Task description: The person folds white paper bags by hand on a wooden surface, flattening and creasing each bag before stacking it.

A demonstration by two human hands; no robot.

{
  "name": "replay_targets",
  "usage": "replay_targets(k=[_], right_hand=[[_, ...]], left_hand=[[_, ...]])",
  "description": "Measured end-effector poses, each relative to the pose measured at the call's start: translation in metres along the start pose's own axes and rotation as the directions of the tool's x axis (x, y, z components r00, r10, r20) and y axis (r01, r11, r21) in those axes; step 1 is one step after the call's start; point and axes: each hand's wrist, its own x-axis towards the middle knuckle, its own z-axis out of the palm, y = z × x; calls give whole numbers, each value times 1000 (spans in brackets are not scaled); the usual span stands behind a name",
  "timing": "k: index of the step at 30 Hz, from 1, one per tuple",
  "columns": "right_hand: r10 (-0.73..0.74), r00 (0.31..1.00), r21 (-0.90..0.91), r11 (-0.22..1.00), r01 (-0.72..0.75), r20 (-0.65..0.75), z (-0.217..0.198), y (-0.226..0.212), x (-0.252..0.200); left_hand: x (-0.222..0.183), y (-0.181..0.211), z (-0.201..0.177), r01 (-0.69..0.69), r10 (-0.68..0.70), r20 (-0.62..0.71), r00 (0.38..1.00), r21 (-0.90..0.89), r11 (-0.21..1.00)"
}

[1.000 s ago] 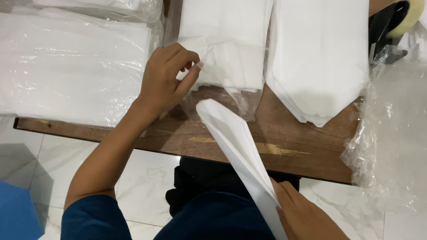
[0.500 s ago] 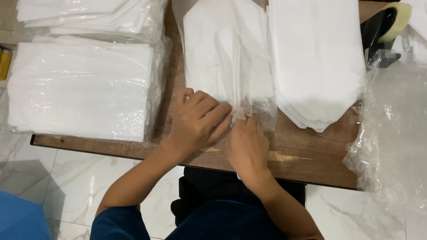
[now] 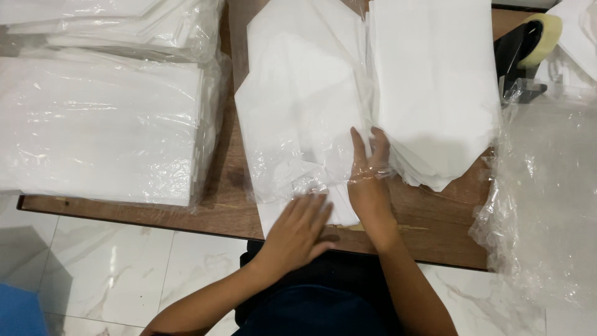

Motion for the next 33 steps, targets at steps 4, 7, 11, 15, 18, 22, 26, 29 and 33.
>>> replay_targets(k=[4,7,11,15,18,22,26,29,33], right_hand=[[-246,953,-58,969,239,-179,4,8,-1],[-356,918,-58,927,371,178,-7,1,-5],[-416,895,-75,899,432,160,-4,4,-2],[-474,865,-425,825,371,-166,43,18,22],[-456,839,-400,858,323,-299,65,27,45],[-253,967,-100,962,253,9,16,1,58],[-316,943,-2,948,318,-101,44,36,79],[-340,939,23,940,341,-51,65,66,97],[35,975,414,902,-125,219,26,25,92]], left_hand=[[19,-20,5,158,-161,51,986,55,986],[38,-33,5,172,-172,-11,985,78,982],[63,-49,-17,197,-193,-37,980,205,959],[81,-74,6,287,-77,-446,892,427,857],[89,-70,-21,389,-369,-125,921,271,880],[116,-90,-10,471,-451,-149,880,139,871],[138,-118,16,313,-279,-451,848,1,950],[116,-115,-22,126,-95,-417,904,47,991],[115,-132,-14,61,-145,-350,925,-240,969]])
